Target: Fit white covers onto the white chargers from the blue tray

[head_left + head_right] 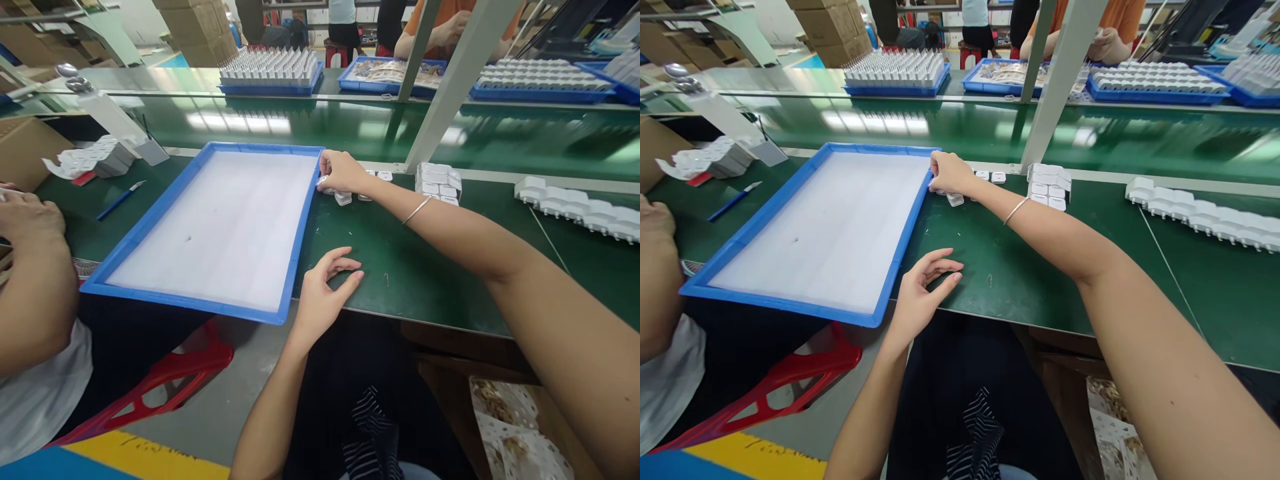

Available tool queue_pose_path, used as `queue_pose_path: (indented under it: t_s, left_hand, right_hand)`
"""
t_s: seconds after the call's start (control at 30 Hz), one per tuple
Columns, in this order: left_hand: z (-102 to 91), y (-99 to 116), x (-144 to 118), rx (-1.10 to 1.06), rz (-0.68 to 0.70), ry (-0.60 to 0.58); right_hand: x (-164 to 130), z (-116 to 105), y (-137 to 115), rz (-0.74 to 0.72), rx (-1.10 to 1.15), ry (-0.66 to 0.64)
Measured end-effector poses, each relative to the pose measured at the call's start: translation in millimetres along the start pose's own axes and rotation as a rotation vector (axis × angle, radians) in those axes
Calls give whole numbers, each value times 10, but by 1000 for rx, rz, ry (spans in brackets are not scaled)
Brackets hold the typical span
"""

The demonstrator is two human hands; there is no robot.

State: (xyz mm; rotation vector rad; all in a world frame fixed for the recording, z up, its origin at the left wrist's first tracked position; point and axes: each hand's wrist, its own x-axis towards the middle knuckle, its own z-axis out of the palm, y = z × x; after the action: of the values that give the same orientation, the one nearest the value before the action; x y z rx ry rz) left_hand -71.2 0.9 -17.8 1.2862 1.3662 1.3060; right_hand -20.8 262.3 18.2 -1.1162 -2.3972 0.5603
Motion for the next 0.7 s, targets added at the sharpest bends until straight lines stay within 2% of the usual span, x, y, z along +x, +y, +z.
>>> queue_pose_path:
  t_s: [0.13,0.23,0.33,0.43,0.57,0.7]
  left_hand:
    - [0,4,-1,1,-11,4]
    - [-2,-1,-3,-17,-15,-2]
    - [-5,1,-3,-23,-16,-4]
    - [-3,16,14,-16,-24,7]
    - [31,38,84,6,-29,14]
    - [75,34,173,61,-10,20]
  right_hand:
    - [-25,-73,-16,9,9,11]
    - [-118,-231,-20,-8,49,54]
    - [-373,-430,10,-15,118,107]
    - [-770,-544,89,1,158,156]
    - [-1224,-516,264,57,135,160]
    - [-1366,-443,430,107,106,148]
